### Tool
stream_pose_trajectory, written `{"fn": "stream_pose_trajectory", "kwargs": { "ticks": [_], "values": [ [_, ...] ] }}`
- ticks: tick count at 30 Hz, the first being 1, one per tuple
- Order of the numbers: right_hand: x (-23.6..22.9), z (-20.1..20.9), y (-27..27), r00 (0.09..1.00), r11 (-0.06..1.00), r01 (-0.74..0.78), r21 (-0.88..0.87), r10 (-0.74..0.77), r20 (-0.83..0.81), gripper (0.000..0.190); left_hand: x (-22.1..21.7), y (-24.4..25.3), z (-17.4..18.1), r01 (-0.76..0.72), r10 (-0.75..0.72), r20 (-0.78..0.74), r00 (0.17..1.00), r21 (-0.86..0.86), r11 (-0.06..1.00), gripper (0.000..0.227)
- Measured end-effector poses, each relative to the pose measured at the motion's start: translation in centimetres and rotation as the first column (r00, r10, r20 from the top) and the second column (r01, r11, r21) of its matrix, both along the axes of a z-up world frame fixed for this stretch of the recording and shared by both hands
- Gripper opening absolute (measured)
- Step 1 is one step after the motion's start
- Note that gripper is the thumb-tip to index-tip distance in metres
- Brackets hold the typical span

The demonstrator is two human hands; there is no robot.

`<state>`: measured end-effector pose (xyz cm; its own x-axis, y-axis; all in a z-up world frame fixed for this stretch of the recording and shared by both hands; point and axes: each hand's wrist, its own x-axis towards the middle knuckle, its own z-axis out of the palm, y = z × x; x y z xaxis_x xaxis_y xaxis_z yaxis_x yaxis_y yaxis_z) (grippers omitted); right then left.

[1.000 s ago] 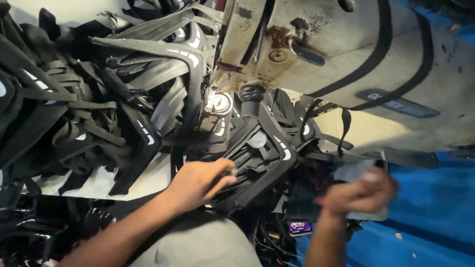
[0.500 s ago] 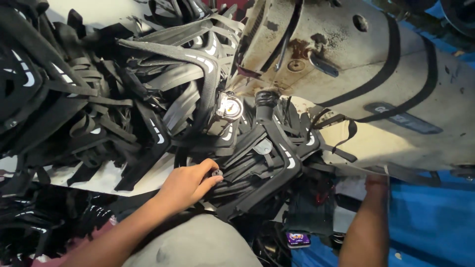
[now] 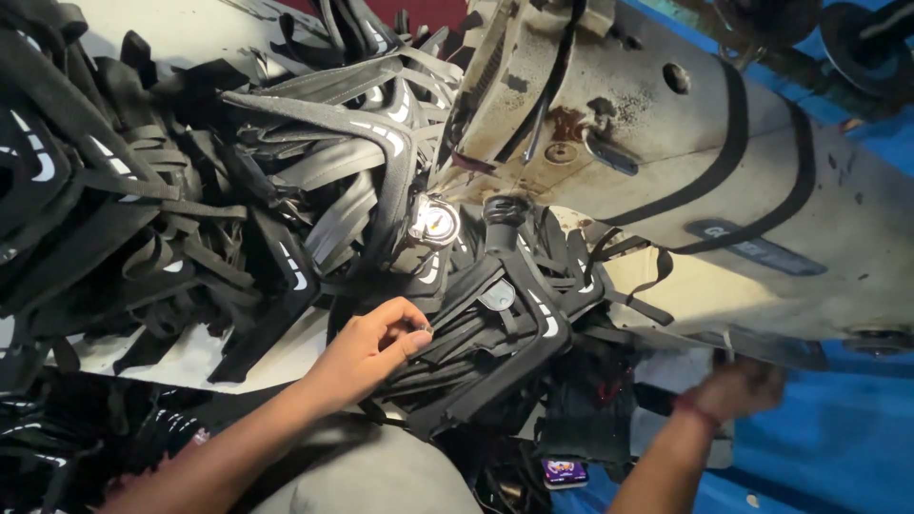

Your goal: Stitch together black shoe upper components using an industrial sewing machine.

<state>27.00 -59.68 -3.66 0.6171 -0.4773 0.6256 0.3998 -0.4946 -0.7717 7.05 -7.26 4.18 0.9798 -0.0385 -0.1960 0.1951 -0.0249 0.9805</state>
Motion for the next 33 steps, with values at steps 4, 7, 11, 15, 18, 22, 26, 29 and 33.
{"fn": "stream_pose_trajectory", "kwargs": {
  "ticks": [4, 7, 11, 15, 18, 22, 26, 29, 33],
  "values": [
    [-10.7, 12.8, 15.4, 0.998, 0.960, -0.057, 0.273, 0.050, 0.032, 0.022, 0.8, -2.3, -0.9, 0.044, -0.071, -0.071, 0.995, -0.326, 0.944, 0.018],
    [-16.6, 9.9, 22.0, 0.952, 0.934, -0.299, 0.195, 0.305, -0.002, 0.026, 1.7, -5.6, -0.4, 0.073, -0.167, -0.129, 0.978, -0.536, 0.841, 0.017],
    [-18.8, 15.0, 28.6, 0.816, 0.806, -0.543, -0.235, 0.442, -0.373, 0.035, 3.2, -8.6, 2.7, 0.169, -0.273, -0.039, 0.961, -0.699, 0.695, 0.021],
    [-17.4, 16.1, 29.4, 0.788, 0.613, -0.593, -0.523, 0.307, -0.533, 0.052, 3.6, -9.7, 2.8, -0.006, -0.294, -0.192, 0.937, -0.846, 0.534, 0.029],
    [-17.7, 14.0, 28.6, 0.823, 0.680, -0.543, -0.493, 0.316, -0.472, 0.037, 3.5, -10.2, 1.4, 0.008, -0.276, -0.165, 0.947, -0.845, 0.534, 0.030],
    [-17.4, 12.4, 26.4, 0.941, 0.824, -0.338, -0.455, 0.283, -0.187, 0.021, 3.0, -9.8, 0.5, 0.116, -0.369, -0.145, 0.918, -0.792, 0.600, 0.027],
    [-9.0, 7.2, 15.6, 0.994, 0.990, -0.001, -0.141, 0.016, 0.107, 0.016, 2.8, -6.9, 0.8, 0.179, -0.341, -0.014, 0.940, -0.832, 0.526, 0.017],
    [-1.8, 1.2, 5.2, 0.994, 0.984, -0.035, 0.173, 0.017, 0.106, 0.025, 2.0, -4.7, 0.8, 0.221, -0.280, 0.022, 0.960, -0.672, 0.706, 0.022],
    [3.7, -6.2, -4.0, 0.972, 0.960, -0.217, -0.177, 0.195, -0.134, 0.030, 0.3, -2.7, 0.6, 0.297, -0.273, 0.117, 0.955, -0.388, 0.873, 0.024]
  ]
}}
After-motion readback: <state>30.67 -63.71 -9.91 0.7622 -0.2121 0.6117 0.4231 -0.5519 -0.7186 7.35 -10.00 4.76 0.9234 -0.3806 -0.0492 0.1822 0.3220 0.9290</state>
